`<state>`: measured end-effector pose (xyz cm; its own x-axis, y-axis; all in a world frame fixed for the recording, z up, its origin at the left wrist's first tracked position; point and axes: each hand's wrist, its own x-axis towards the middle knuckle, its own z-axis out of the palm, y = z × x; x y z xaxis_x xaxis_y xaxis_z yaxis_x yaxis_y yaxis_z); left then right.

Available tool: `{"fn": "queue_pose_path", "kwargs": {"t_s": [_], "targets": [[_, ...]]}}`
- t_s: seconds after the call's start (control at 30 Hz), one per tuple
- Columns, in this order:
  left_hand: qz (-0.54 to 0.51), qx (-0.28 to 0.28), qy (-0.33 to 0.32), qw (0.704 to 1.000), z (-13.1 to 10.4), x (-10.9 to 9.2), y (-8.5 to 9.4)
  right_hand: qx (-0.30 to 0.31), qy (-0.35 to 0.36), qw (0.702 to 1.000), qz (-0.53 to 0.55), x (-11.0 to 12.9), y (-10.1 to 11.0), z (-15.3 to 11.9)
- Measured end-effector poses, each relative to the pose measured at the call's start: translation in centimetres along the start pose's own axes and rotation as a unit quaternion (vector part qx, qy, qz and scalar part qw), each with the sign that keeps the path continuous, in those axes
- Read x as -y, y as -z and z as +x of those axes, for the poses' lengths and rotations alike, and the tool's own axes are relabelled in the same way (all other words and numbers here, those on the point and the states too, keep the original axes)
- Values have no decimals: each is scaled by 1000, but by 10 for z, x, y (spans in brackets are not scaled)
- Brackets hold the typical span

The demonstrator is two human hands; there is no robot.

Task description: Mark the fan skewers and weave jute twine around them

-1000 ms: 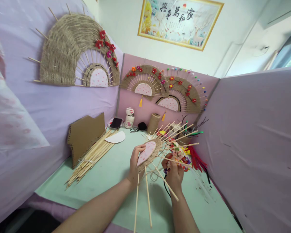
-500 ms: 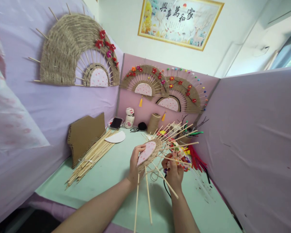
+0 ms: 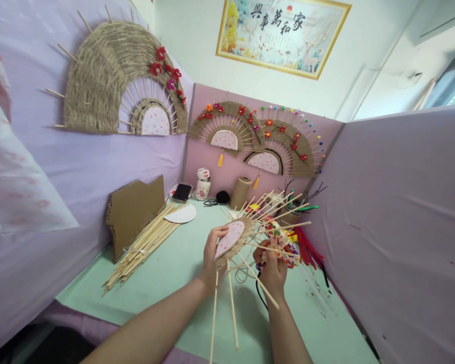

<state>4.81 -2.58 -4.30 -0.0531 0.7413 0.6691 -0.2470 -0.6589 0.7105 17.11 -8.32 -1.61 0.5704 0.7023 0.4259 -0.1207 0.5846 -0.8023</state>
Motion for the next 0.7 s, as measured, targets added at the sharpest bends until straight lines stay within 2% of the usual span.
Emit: {"fn": "queue_pose_path", "kwargs": {"t_s": [0.37,0.7], "targets": [[-6,3,11,1000,0,-5,0,-26,-23,999,14,0,0,-1],[2,1,1,1000,-1,-1,0,-7,-12,1000,9,0,2,-1]]}}
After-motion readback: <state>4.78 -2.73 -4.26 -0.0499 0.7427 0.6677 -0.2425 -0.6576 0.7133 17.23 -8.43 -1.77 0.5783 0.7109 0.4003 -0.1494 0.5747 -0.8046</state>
